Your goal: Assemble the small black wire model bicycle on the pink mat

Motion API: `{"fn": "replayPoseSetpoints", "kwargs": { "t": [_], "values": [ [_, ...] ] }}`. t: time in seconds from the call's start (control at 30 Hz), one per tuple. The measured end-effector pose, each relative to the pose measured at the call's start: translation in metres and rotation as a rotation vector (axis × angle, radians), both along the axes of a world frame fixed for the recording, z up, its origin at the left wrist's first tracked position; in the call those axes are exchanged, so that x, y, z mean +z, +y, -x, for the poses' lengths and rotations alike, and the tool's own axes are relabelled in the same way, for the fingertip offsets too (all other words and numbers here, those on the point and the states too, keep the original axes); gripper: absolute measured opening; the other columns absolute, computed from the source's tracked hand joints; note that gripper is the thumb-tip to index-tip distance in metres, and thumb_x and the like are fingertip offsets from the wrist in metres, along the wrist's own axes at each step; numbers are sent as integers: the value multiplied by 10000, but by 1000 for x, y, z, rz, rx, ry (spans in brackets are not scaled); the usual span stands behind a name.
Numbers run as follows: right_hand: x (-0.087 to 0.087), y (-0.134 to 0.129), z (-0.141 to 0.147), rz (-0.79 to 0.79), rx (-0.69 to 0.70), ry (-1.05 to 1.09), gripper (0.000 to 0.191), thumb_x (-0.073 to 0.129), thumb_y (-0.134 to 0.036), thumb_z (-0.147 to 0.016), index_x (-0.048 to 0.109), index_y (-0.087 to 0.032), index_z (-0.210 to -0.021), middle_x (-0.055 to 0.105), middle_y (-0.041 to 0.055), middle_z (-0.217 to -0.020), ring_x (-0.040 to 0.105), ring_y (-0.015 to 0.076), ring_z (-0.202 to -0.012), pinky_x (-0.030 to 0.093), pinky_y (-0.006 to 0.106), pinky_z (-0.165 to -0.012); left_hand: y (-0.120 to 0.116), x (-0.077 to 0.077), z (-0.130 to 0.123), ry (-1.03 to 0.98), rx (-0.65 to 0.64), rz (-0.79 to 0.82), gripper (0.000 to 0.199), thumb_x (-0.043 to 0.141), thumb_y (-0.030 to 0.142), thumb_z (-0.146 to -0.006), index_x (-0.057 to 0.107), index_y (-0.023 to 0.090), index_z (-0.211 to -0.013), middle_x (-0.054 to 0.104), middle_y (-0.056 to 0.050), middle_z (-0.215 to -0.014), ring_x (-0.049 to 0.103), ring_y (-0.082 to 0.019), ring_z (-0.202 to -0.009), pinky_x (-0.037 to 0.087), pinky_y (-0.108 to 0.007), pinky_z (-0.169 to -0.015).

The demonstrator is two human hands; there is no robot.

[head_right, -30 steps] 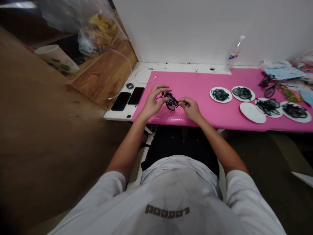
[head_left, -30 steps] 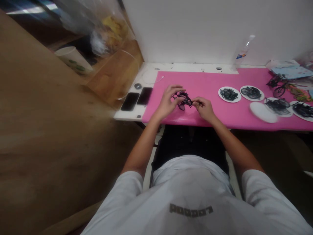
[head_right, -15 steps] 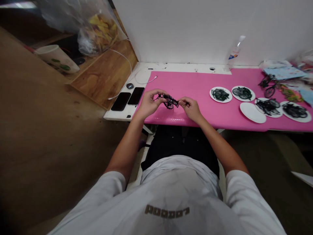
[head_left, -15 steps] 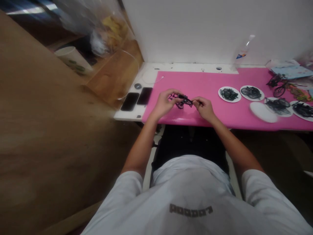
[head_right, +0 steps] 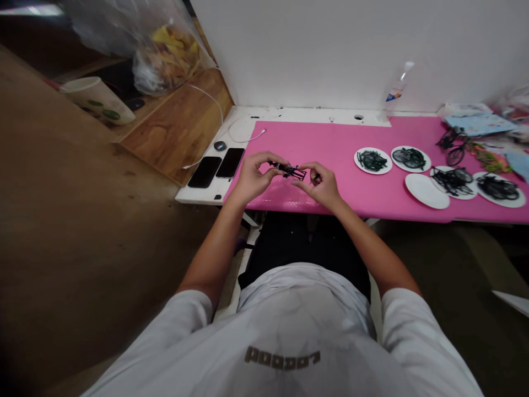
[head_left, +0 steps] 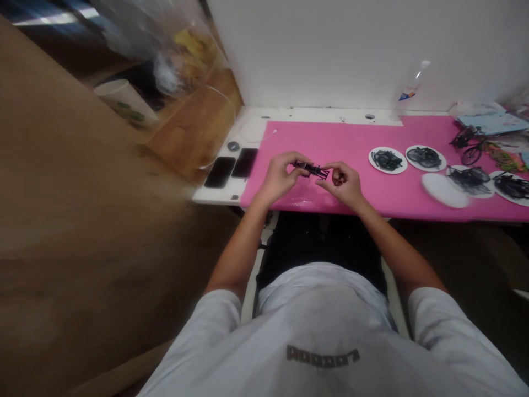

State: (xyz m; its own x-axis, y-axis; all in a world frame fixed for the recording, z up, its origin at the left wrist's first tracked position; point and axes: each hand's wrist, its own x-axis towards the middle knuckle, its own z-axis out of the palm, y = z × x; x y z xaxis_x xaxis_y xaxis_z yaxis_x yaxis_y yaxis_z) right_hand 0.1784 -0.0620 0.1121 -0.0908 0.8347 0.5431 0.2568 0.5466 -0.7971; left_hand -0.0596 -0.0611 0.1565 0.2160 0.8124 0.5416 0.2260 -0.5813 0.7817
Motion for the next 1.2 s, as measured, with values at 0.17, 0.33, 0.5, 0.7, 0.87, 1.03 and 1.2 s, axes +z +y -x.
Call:
{"fn": "replayPoseSetpoints", "kwargs": {
  "t": [0.17, 0.33, 0.5, 0.7, 0.87, 1.03, 1.2],
  "values": [
    [2, -7, -1, -239, -140, -66, 511, 852, -755, -973, 899, -262, -1098, 396, -79, -605, 307, 123, -546, 372, 325, -591, -1, -1, -3, -66, -48, -31, 222, 858, 67, -896, 879, 230, -1045, 896, -75, -1123, 835, -256, -1110, 643, -433, -1069],
    [0, -4, -4, -391, -135, -86, 422, 826, -648, -1046, 897, -237, -1107, 391, -92, -606, 326, 99, -524, 353, 276, -566, 3, -4, -2, 4, -36, -169, 197, 913, 181, -943, 896, 254, -1125, 910, -72, -1155, 843, -260, -1110, 643, -425, -1030],
    [-1, -2, -4, -372, -123, -98, 421, 825, -635, -1047, 873, -227, -1137, 432, -91, -628, 333, 97, -530, 356, 263, -561, 2, -5, -1, 93, 36, -256, 169, 880, 173, -989, 889, 278, -1120, 918, -55, -1145, 842, -260, -1083, 609, -473, -1096],
    [-2, -1, -6, -306, -74, -173, 485, 801, -631, -1058, 876, -231, -1321, 522, -61, -666, 376, 114, -576, 441, 274, -632, 2, -7, -2, 161, 79, -261, 275, 858, 71, -955, 882, 298, -1109, 920, -24, -1152, 857, -254, -1104, 525, -536, -1256],
    [-3, 0, -6, -287, -3, -141, 390, 824, -525, -1062, 883, -232, -1312, 512, -69, -664, 390, 111, -579, 423, 266, -630, 3, -9, -1, 179, 69, -272, 327, 800, 29, -960, 875, 298, -1130, 923, -17, -1156, 863, -241, -1107, 492, -558, -1286],
    [0, 0, -6, -211, 37, -144, 338, 827, -492, -1055, 861, -250, -1288, 436, -92, -647, 378, 112, -573, 409, 264, -630, 3, -10, -2, 210, 83, -259, 323, 774, 22, -962, 868, 294, -1109, 923, -16, -1144, 860, -238, -1086, 493, -563, -1284],
    [3, -2, -6, -235, 52, -136, 285, 819, -410, -1061, 847, -245, -1292, 398, -101, -664, 362, 103, -571, 377, 254, -616, 2, -9, -2, 218, 80, -265, 265, 799, 77, -989, 866, 292, -1129, 921, -33, -1175, 860, -258, -1123, 504, -559, -1267]
  ]
}}
